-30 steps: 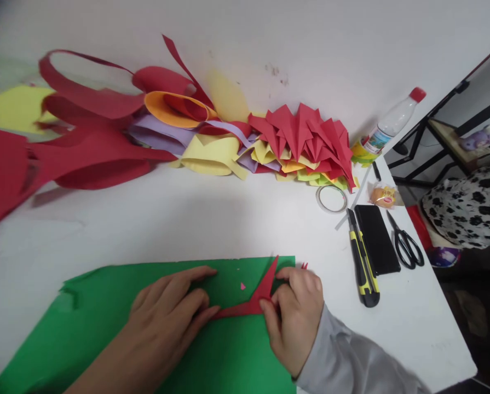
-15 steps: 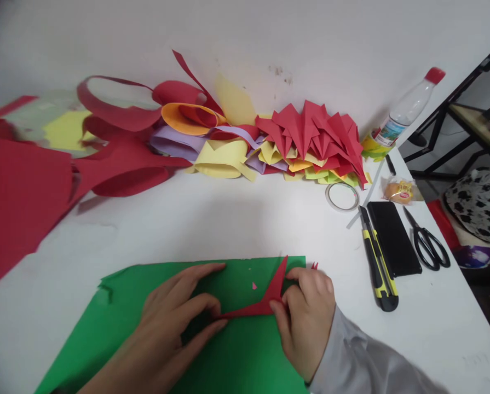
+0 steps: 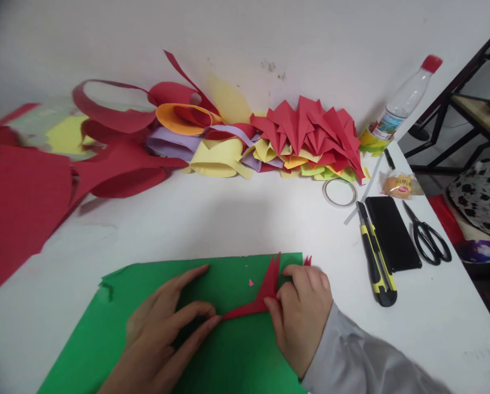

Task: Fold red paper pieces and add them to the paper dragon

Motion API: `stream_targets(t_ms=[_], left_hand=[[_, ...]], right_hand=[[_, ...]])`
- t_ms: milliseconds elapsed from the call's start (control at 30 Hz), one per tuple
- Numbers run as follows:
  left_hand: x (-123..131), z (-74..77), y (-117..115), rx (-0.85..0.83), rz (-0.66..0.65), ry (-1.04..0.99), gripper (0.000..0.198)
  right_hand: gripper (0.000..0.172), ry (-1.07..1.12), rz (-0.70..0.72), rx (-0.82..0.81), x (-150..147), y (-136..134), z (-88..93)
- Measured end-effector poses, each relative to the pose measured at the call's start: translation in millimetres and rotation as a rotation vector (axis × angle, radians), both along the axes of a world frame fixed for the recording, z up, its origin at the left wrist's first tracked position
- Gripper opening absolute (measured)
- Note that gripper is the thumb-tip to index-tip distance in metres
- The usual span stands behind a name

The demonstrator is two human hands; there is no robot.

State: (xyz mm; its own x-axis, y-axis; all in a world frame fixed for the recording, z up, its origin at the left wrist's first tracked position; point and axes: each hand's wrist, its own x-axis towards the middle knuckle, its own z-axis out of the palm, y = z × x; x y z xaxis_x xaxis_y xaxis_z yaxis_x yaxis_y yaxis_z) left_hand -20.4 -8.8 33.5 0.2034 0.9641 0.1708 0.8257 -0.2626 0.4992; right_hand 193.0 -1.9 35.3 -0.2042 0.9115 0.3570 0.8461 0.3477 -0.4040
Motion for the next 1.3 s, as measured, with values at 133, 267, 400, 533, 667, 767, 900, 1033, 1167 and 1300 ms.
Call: stream_targets(t_ms=[133,267,400,533,667,767,900,1033,1167,1300], left_hand=[[-2,-2.7,0,-0.009,-0.022,0.006,0.026],[-2,-1.7,0,-0.026,0.002,0.024,0.028],[-4,-3.3,0,-0.022,-0.012,0.055,0.029],[-8,-6.3,-2,0.008,-0.045,0.074,0.024],[-10,-5.5,-3,0.006,-0.052,0.090,0.021],[-8,-5.5,-3,0.015,-0.024,0.084,0.023],[-7,-6.7,-2,0.037,-0.004,0.067,0.025],[-8,-7.0,-4,0.031,-0.017,0.062,0.023],[-8,-7.5,-5,0.035,-0.016,0.064,0.022],[-12,-8.8,-7,0.036,-0.013,0.059,0.021]], right_hand=[[0.022,0.002,-0.005,-0.012,1,0,-0.5],[0.022,-0.012,0.010,-0.015,3,0,-1.1],[0.022,-0.014,0.015,-0.009,2,1,-0.3],[0.022,-0.015,0.011,0.002,1,1,0.6],[0.021,-0.028,0.010,0.000,1,1,0.8],[0.021,-0.027,0.002,-0.004,1,-1,0.8],[0.021,-0.014,0.001,-0.001,0,-3,2.4],[0.019,-0.008,0.014,-0.013,1,-4,3.8],[0.019,-0.018,0.023,-0.017,2,-4,2.7],[0.019,-0.019,0.022,-0.017,2,-3,1.5]])
